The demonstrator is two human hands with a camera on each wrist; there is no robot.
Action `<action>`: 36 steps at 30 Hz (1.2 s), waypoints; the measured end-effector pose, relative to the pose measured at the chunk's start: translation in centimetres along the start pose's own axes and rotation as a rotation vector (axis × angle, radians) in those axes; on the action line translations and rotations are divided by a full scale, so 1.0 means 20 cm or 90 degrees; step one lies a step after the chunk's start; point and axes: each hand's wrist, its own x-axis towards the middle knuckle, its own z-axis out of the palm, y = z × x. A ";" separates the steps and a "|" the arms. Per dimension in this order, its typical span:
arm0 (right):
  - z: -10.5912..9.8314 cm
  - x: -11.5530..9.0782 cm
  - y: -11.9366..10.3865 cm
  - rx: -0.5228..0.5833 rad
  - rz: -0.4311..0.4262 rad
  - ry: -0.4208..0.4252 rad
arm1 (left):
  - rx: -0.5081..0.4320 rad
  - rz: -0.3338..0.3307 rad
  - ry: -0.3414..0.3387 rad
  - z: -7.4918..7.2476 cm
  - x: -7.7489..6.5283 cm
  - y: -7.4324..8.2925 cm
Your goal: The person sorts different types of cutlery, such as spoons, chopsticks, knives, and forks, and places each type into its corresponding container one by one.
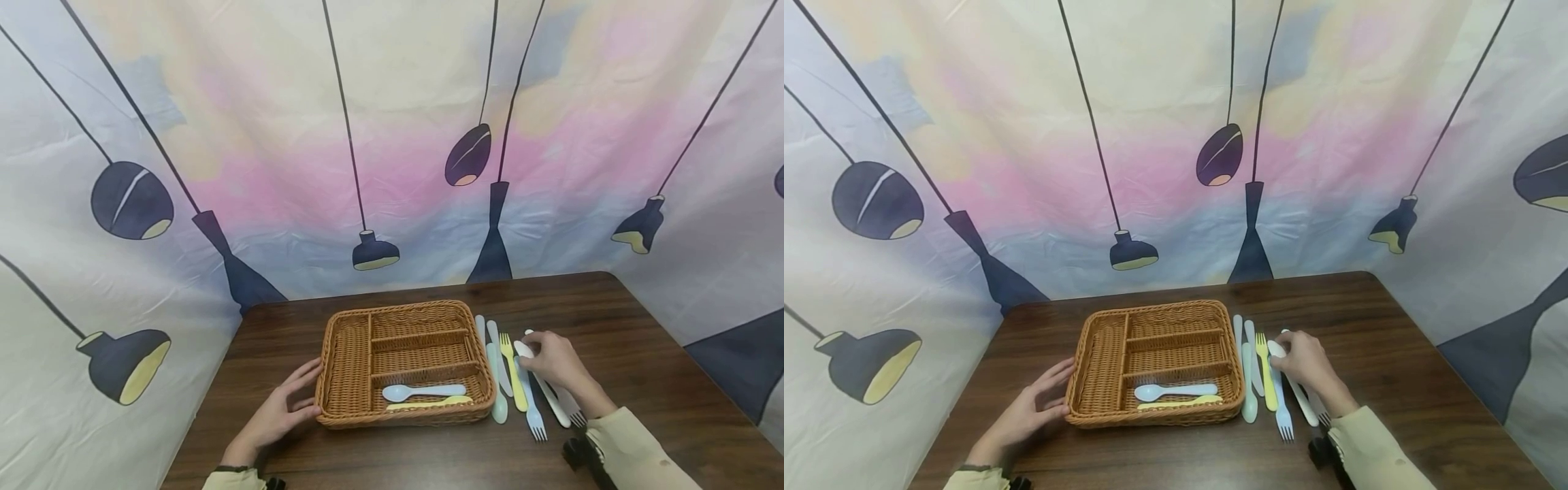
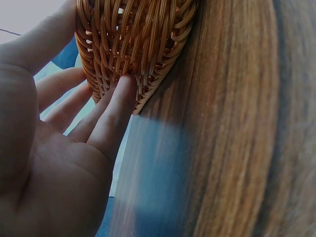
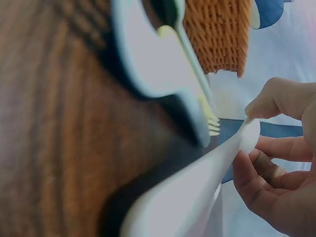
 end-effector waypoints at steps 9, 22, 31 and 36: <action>-0.05 0.02 -0.08 0.027 -0.059 0.014 | 0.003 -0.002 0.005 0.00 0.00 0.00; -0.10 0.03 -0.17 0.054 -0.105 0.025 | -0.006 -0.006 0.002 0.00 0.00 0.01; -0.11 0.04 -0.26 0.099 -0.134 0.009 | -0.002 -0.004 0.005 0.00 0.00 0.01; -0.11 0.06 -0.31 0.100 -0.155 0.015 | -0.004 -0.006 0.003 0.00 0.00 0.02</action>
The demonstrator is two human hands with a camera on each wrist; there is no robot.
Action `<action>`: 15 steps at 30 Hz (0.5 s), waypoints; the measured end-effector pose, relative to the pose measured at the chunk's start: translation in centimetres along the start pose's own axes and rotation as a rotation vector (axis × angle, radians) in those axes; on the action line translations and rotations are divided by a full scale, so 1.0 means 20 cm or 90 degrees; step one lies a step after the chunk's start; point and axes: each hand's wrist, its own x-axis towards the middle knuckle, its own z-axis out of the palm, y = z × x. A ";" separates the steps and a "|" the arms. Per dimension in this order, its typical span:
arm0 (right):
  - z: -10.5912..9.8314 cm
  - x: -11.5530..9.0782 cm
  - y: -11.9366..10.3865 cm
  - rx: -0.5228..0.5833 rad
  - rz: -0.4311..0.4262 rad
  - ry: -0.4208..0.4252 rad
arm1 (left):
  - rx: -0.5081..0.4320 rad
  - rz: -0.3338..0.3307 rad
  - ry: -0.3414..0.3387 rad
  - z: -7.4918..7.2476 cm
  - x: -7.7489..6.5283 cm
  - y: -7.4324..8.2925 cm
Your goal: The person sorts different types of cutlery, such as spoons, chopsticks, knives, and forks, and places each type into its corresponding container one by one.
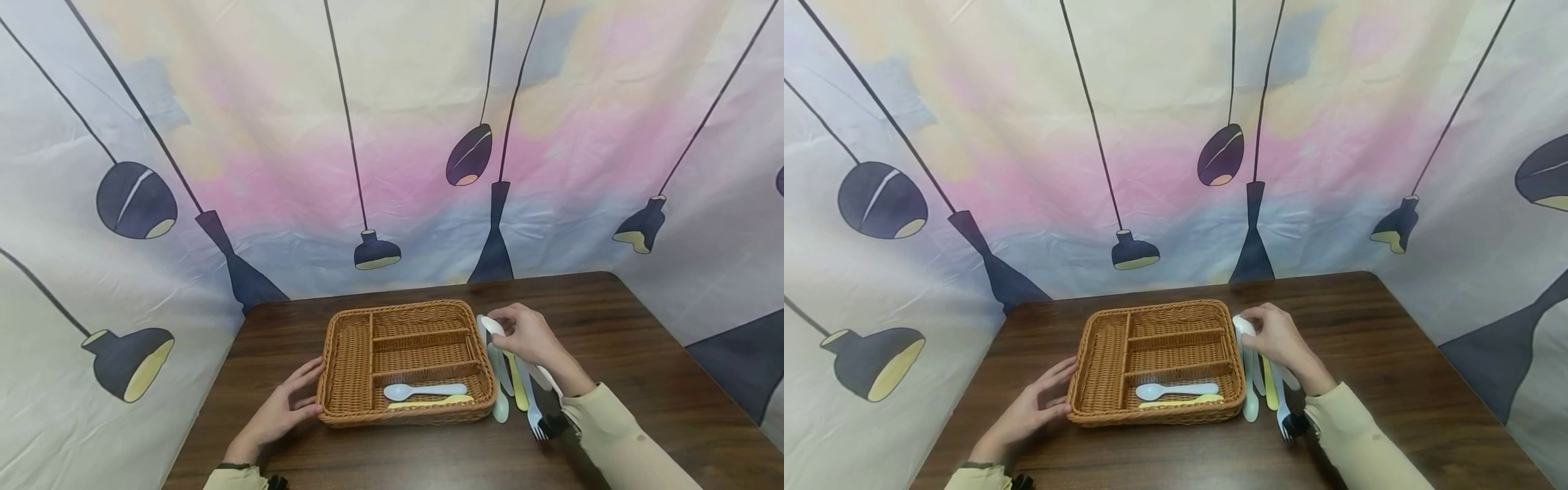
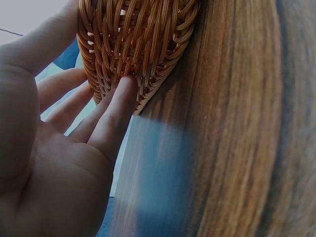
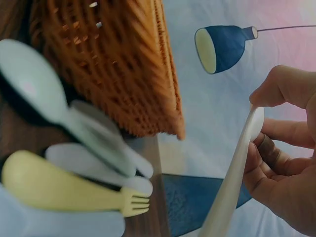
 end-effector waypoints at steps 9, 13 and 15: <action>0.02 0.05 -0.11 0.021 -0.043 -0.008 | 0.000 -0.013 0.000 0.00 0.00 0.01; 0.04 0.06 -0.16 0.036 -0.055 -0.018 | 0.005 -0.014 0.000 0.00 0.00 0.01; 0.04 0.07 -0.18 0.044 -0.063 -0.020 | 0.005 -0.013 0.000 0.00 0.00 0.01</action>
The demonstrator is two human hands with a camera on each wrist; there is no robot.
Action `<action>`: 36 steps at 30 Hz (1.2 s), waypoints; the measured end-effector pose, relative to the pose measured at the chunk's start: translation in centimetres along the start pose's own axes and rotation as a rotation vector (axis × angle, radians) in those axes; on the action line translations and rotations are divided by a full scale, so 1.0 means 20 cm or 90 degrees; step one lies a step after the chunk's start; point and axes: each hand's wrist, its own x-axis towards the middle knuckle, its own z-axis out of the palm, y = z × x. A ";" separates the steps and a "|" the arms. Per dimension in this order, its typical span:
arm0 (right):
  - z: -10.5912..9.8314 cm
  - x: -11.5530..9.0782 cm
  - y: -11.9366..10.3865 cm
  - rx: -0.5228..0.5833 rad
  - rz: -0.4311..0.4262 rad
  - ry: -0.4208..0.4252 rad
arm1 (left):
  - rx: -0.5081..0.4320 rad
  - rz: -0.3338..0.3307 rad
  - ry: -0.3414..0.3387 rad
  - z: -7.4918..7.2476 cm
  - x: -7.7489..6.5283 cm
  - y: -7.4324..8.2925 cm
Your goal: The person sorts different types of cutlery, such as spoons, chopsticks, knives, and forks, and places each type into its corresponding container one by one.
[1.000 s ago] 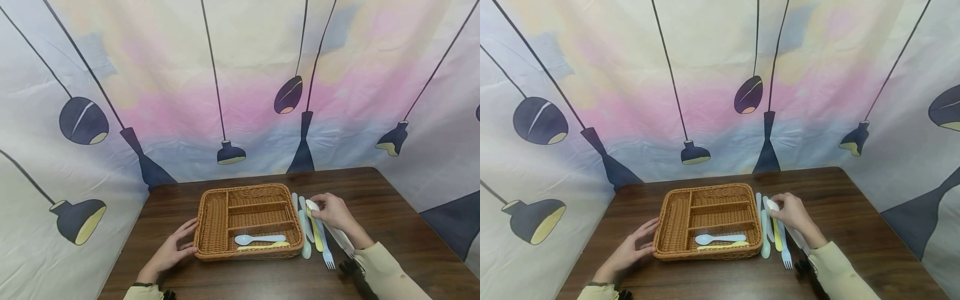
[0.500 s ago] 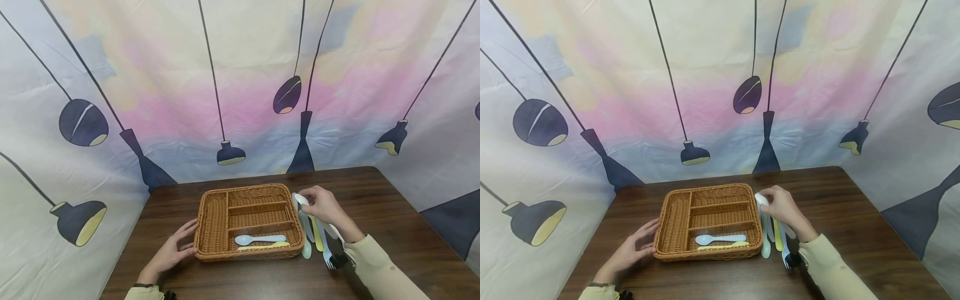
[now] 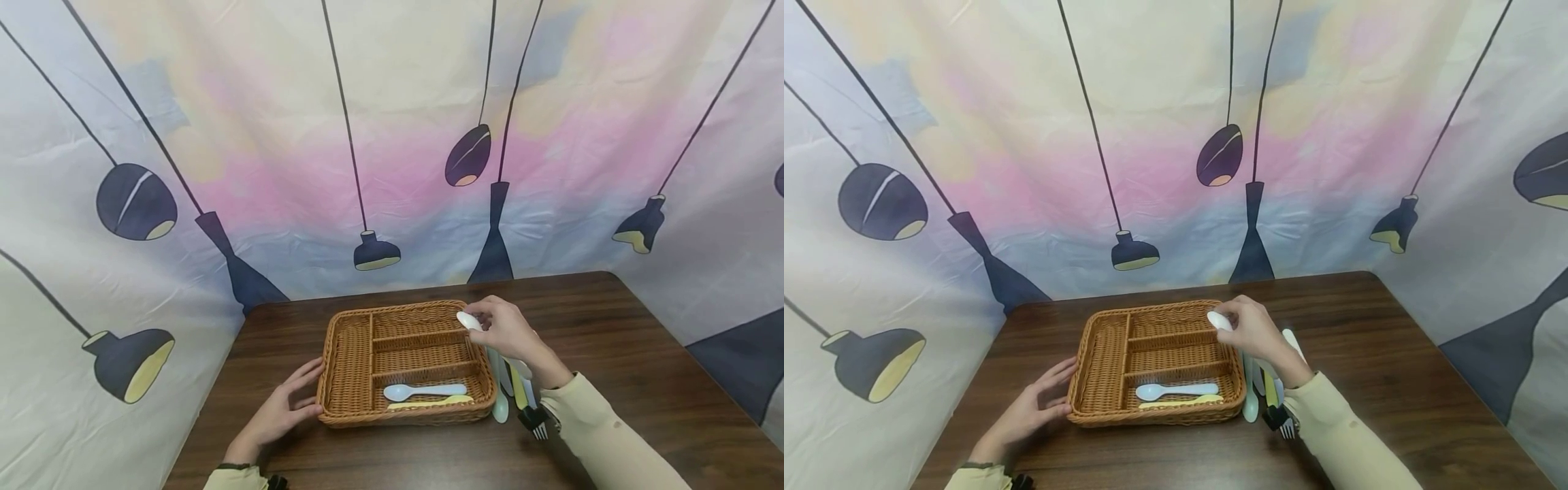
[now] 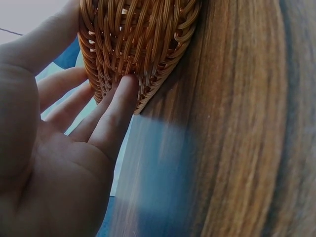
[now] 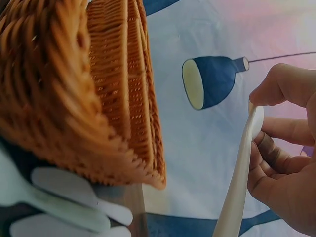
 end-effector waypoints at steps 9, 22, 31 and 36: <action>0.03 0.04 -0.08 0.014 -0.024 -0.015 | -0.011 0.005 0.000 0.00 0.00 -0.01; 0.09 0.07 -0.18 0.043 -0.076 -0.032 | -0.007 0.012 -0.003 0.00 0.00 -0.02; 0.14 0.08 -0.23 0.053 -0.109 -0.042 | -0.004 0.011 -0.001 0.00 0.00 -0.01; 0.17 0.09 -0.25 0.040 -0.130 -0.050 | -0.002 0.007 0.000 0.00 0.00 -0.01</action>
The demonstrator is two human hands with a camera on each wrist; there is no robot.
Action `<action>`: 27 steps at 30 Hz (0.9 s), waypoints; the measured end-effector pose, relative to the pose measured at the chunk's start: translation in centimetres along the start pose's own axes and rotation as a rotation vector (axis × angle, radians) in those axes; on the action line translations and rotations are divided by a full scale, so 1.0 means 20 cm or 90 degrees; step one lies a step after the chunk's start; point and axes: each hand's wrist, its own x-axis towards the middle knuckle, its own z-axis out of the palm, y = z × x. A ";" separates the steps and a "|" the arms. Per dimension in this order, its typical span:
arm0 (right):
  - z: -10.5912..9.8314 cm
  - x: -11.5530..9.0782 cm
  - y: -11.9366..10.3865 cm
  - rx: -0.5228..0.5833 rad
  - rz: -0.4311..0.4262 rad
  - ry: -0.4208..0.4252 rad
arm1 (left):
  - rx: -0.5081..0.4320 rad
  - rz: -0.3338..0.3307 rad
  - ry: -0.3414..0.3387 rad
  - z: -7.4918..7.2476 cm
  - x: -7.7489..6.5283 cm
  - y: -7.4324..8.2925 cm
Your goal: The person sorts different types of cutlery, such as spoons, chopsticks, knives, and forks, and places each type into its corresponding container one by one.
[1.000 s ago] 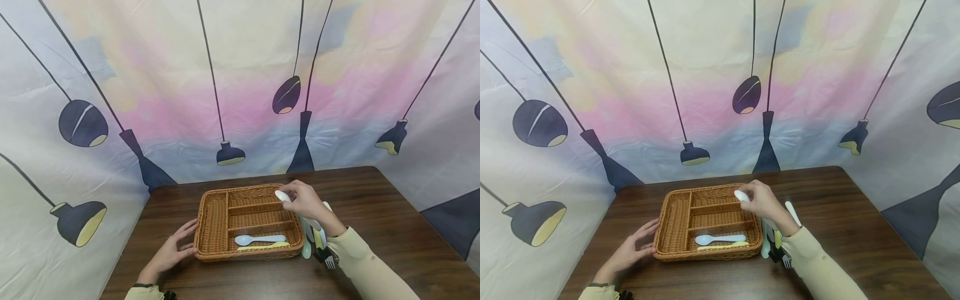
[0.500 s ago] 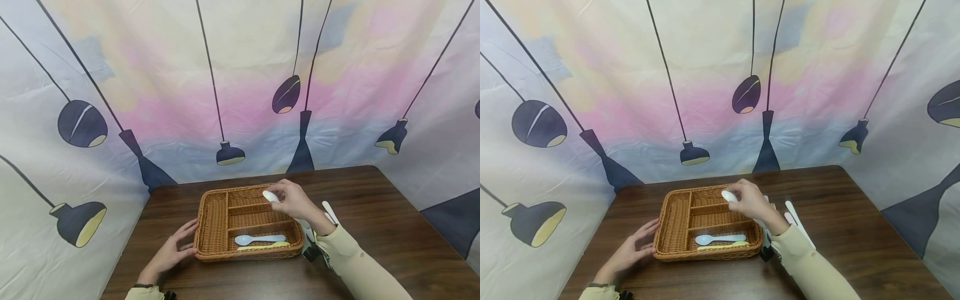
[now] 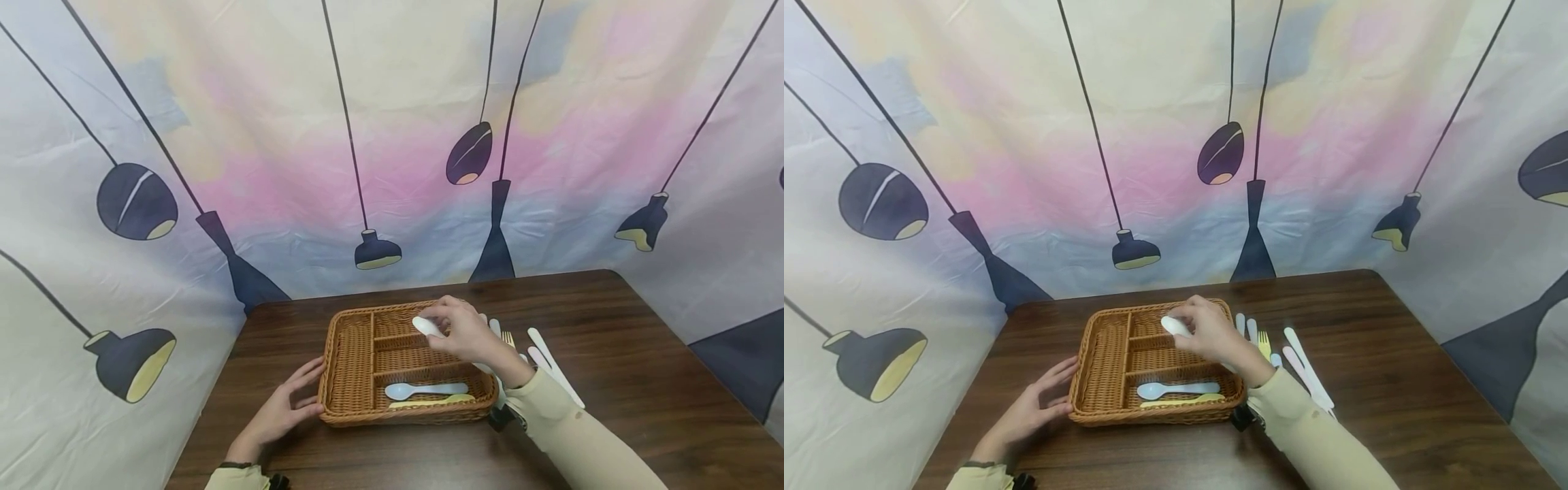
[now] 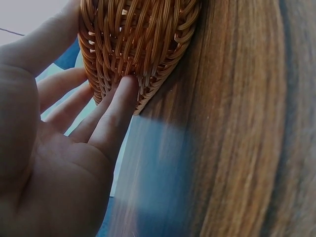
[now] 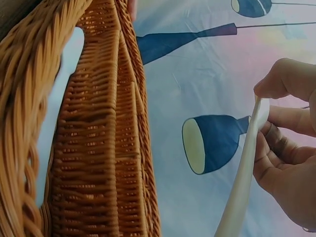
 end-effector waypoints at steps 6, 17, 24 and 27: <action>0.03 0.01 -0.03 0.009 -0.008 -0.018 | -0.004 0.006 -0.004 0.00 0.01 -0.01; 0.13 0.02 -0.08 0.028 -0.023 -0.059 | -0.011 -0.009 0.002 0.00 -0.01 -0.01; 0.17 0.03 -0.10 0.044 -0.052 -0.068 | -0.020 -0.001 -0.002 0.00 0.00 0.00; 0.18 0.04 -0.11 0.048 -0.048 -0.078 | -0.021 0.000 -0.002 0.00 0.00 0.00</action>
